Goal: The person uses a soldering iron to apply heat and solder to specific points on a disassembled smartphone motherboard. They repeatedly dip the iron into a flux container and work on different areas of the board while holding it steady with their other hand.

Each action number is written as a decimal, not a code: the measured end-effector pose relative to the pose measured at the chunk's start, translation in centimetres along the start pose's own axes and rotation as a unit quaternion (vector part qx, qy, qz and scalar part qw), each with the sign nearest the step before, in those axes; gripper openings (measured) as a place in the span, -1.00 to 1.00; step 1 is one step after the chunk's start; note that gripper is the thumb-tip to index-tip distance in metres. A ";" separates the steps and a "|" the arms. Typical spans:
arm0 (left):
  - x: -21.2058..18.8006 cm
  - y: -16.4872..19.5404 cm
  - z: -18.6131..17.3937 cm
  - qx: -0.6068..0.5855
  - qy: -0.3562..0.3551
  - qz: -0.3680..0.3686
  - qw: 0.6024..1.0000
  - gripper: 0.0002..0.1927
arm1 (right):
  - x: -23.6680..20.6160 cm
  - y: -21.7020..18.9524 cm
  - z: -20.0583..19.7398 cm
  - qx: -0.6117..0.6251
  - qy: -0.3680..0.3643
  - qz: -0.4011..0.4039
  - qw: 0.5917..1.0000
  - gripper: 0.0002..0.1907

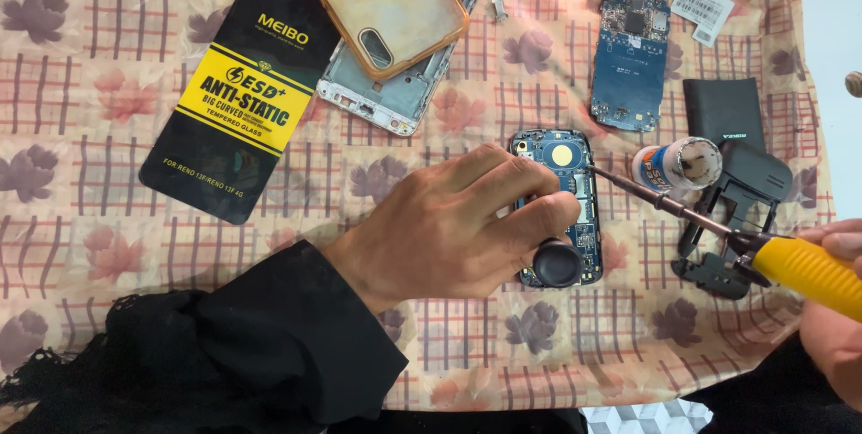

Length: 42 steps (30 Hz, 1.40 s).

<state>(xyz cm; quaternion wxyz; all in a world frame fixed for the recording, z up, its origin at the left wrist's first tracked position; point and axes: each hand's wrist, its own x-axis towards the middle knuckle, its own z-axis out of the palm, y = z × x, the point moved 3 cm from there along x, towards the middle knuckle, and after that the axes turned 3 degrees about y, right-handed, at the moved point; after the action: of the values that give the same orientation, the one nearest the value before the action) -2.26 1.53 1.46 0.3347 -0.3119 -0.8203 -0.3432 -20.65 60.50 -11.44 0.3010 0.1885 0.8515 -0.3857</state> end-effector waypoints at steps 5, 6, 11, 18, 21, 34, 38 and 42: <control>0.1 0.0 -0.2 -0.004 0.000 0.000 1.000 -0.63 | -2.5 2.7 2.7 -0.049 0.056 -0.389 0.918 -0.60; 0.1 0.0 -0.2 -0.004 -0.001 -0.001 1.000 -0.64 | -2.9 3.0 2.9 -0.056 0.060 -0.438 0.895 -0.61; 0.1 0.0 -0.2 -0.008 -0.003 -0.003 1.000 -0.62 | -4.2 3.2 3.3 -0.099 0.079 -0.575 0.809 -0.67; 0.1 -0.1 -0.1 -0.011 -0.002 -0.001 1.000 -0.60 | -3.8 2.3 2.4 -0.156 0.040 -0.655 0.738 -0.62; 0.1 0.0 -0.1 -0.010 -0.001 -0.002 1.000 -0.60 | -2.8 2.9 1.9 -0.147 0.056 -0.643 0.749 -0.60; 0.2 0.0 -0.2 -0.002 0.000 0.002 1.000 -0.65 | -5.3 3.3 2.8 -0.087 0.096 -0.645 0.753 -0.22; 0.2 0.0 -0.3 -0.006 -0.002 0.000 1.000 -0.65 | -7.4 1.5 4.2 -0.069 0.105 -0.629 0.767 -0.10; 0.2 0.0 -0.3 -0.008 -0.001 0.002 1.000 -0.65 | -4.6 -1.4 3.3 -0.057 0.070 -0.390 0.917 -0.21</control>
<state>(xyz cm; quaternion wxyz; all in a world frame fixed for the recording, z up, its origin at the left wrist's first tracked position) -2.27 1.36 1.75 0.3323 -0.3165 -0.8170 -0.3492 -16.74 56.65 -9.40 0.0765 -0.1491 0.8970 -0.4089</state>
